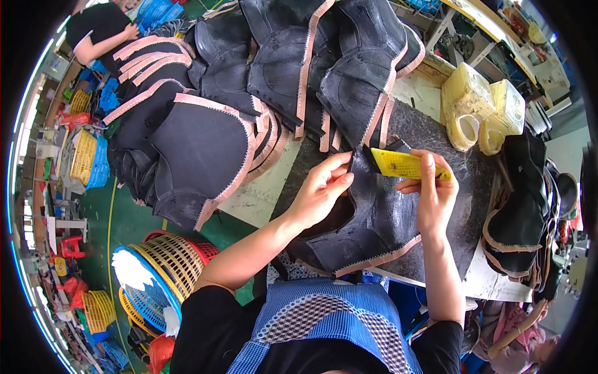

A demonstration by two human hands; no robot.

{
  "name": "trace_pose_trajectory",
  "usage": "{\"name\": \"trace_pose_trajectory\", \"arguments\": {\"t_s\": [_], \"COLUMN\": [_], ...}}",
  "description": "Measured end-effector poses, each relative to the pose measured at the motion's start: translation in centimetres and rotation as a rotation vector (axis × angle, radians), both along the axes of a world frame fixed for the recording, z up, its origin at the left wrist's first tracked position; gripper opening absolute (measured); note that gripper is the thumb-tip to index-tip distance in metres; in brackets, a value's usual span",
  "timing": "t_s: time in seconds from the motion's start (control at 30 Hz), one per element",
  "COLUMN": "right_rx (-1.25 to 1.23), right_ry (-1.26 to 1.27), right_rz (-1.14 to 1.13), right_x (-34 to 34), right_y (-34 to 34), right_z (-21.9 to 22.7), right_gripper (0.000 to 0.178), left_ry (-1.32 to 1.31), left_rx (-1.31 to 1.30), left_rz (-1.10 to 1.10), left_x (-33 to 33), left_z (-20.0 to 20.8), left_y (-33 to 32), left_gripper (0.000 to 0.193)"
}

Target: Applying glue to the edges of black shoe upper components using a small brush.

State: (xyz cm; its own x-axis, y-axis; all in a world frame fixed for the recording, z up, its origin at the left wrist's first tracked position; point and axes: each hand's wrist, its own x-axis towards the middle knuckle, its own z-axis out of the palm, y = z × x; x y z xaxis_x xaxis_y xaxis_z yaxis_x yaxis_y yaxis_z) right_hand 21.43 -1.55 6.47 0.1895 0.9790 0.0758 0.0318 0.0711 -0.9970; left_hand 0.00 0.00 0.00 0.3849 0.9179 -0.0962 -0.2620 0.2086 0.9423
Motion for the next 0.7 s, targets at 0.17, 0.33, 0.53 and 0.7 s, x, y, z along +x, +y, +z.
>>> {"name": "trace_pose_trajectory", "arguments": {"t_s": [0.17, 0.33, 0.53, 0.7], "right_rx": [-0.004, -0.067, 0.168, 0.034], "right_ry": [-0.256, -0.358, -0.293, -0.573], "right_rz": [0.310, 0.384, -0.293, -0.345], "right_x": [-0.9, 0.4, 9.4, 17.4], "right_y": [-3.4, -5.3, -1.8, 5.5], "right_z": [1.3, 1.2, 7.3, 5.0], "right_gripper": [0.017, 0.018, 0.032, 0.030], "left_ry": [-0.048, -0.032, -0.060, 0.459], "left_rx": [0.067, 0.068, 0.290, 0.652], "left_rz": [0.064, 0.134, 0.231, 0.169], "left_x": [0.5, 3.3, 2.8, -0.6], "left_z": [0.8, 1.3, 3.5, 2.6], "left_y": [1.5, 2.3, 5.9, 5.8], "left_gripper": [0.033, 0.030, 0.031, 0.033]}}
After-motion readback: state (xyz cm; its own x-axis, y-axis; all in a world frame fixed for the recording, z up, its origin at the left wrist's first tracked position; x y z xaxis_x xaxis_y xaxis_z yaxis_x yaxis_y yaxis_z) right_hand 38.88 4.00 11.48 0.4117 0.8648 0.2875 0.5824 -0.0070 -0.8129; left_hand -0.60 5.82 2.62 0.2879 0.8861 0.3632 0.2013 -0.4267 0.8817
